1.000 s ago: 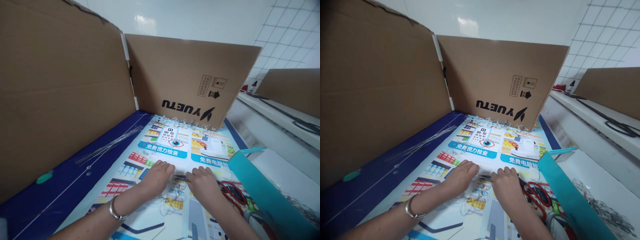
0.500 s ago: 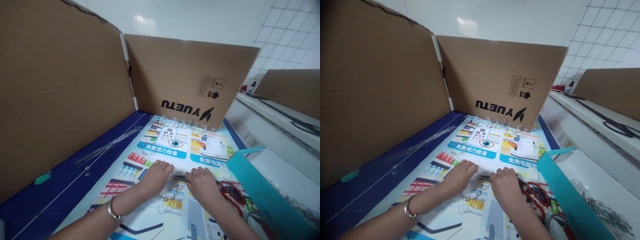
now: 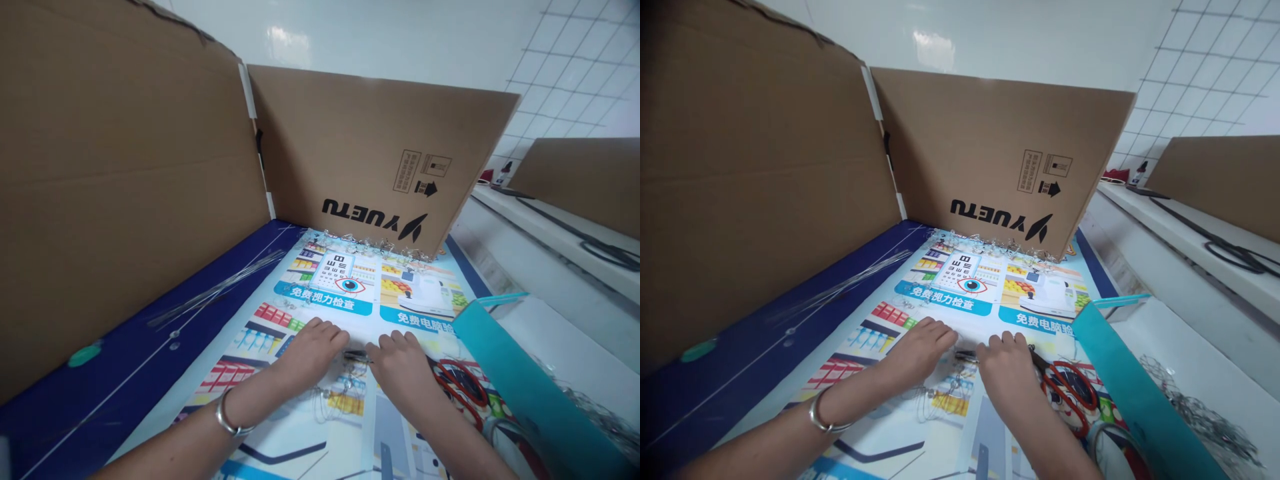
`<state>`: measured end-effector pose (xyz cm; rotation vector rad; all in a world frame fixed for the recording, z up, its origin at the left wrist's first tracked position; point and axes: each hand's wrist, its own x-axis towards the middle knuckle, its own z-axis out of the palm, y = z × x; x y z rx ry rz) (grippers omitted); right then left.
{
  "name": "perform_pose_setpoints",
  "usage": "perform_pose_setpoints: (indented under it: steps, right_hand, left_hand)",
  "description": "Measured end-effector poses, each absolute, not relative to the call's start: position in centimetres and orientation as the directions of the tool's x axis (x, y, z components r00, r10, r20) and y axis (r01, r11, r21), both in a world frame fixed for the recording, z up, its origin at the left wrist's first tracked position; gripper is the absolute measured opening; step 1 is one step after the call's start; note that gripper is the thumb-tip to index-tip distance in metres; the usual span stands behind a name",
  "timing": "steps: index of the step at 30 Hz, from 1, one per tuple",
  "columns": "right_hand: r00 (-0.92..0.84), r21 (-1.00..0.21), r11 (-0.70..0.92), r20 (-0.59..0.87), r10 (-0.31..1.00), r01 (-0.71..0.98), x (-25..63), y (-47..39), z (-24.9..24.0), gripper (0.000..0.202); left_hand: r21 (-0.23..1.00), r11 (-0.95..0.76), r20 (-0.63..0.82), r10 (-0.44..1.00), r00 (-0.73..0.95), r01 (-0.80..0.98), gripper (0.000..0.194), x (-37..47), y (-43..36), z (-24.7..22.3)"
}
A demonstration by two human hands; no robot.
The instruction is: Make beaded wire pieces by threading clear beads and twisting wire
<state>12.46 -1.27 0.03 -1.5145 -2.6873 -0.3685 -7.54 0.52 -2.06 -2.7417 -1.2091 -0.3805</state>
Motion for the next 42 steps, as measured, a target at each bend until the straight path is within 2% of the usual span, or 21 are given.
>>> perform_pose_setpoints:
  steps: [16, 28, 42]
  right_hand:
    - [-0.524, 0.203, 0.491, 0.166, 0.835, 0.847, 12.2, -1.5, -0.4, 0.009]
    - [-0.493, 0.155, 0.475, 0.114, 0.863, 0.867, 12.4, -1.3, -0.4, 0.007]
    - [-0.466, 0.086, 0.46, 0.076, 0.881, 0.884, 12.2, -1.2, 0.1, 0.008]
  left_hand:
    - [-0.027, -0.755, 0.279, 0.623, 0.731, 0.655, 0.009, -8.1, 0.5, -0.9]
    - [0.039, -0.655, 0.25, 0.737, 0.627, 0.755, 0.014, -8.5, 0.8, -1.8]
    - [0.059, -0.694, 0.342, 0.69, 0.638, 0.718, 0.013, -8.6, 0.9, -2.4]
